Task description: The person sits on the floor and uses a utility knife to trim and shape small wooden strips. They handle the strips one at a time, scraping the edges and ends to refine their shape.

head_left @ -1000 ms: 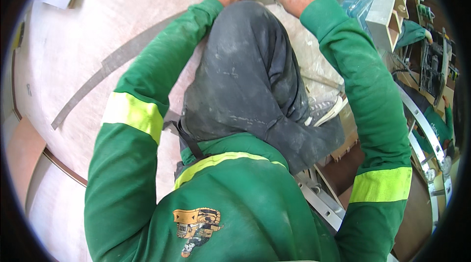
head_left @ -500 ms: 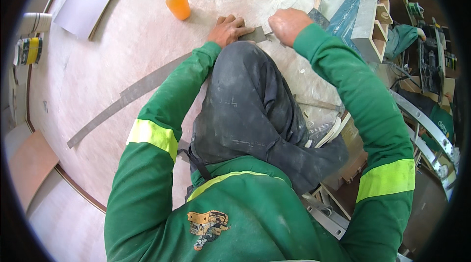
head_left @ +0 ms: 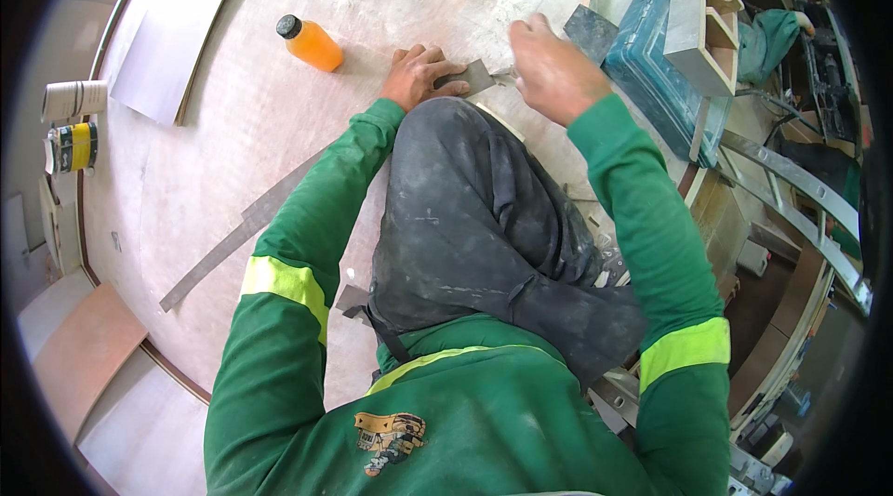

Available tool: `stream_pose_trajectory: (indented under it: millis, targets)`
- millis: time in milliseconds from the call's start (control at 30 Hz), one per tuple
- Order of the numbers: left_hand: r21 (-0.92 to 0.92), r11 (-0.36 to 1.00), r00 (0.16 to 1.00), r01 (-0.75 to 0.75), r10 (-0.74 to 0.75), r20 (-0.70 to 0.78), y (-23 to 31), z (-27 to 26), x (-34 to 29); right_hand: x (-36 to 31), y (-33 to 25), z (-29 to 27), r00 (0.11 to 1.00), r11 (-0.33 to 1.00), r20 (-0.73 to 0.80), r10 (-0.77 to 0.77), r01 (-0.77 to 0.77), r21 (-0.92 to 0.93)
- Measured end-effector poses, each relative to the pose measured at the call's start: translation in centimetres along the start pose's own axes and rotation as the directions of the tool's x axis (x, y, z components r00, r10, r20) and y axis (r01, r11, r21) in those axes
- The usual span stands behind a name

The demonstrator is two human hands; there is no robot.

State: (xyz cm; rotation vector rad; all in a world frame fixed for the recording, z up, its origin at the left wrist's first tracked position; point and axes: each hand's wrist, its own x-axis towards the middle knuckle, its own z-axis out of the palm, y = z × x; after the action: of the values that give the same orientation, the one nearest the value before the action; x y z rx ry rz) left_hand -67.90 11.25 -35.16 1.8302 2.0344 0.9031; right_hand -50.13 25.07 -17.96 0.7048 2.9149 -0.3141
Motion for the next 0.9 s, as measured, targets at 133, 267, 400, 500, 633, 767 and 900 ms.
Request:
stream_pose_trajectory:
  millis: [133,267,400,500,633,767,900]
  targets:
    - [0.056,0.998,0.999,0.008,-0.005,-0.044,0.8,-0.1,0.0,-0.9,3.0,0.5,0.998,0.956,-0.01,0.06,-0.055,0.29]
    - [0.08,0.997,0.999,0.007,-0.003,-0.049,1.0,0.2,0.1,-0.4,3.6,0.5,0.997,0.938,0.051,0.052,-0.066,0.34]
    - [0.047,0.998,0.999,0.043,-0.042,-0.029,1.4,-0.8,0.0,0.9,2.7,-0.2,0.998,0.977,0.065,0.011,-0.025,0.214]
    - [0.064,0.997,0.998,0.052,-0.051,-0.022,1.1,-1.1,-0.5,1.6,2.3,-0.5,0.995,0.985,-0.095,0.001,0.015,0.172]
    - [0.083,0.996,0.995,0.033,-0.026,-0.093,1.0,-1.8,-1.3,2.0,1.5,-0.3,0.969,0.941,-0.243,0.037,0.048,0.336]
    - [0.171,0.965,0.947,0.2,-0.145,-0.288,0.6,-3.6,-6.0,1.9,1.0,1.8,0.932,0.755,-0.349,0.103,0.155,0.637]
    - [0.278,0.839,0.869,0.468,-0.379,-0.317,4.1,-8.2,-15.1,1.1,1.7,4.8,0.968,0.676,-0.21,0.135,0.065,0.734]
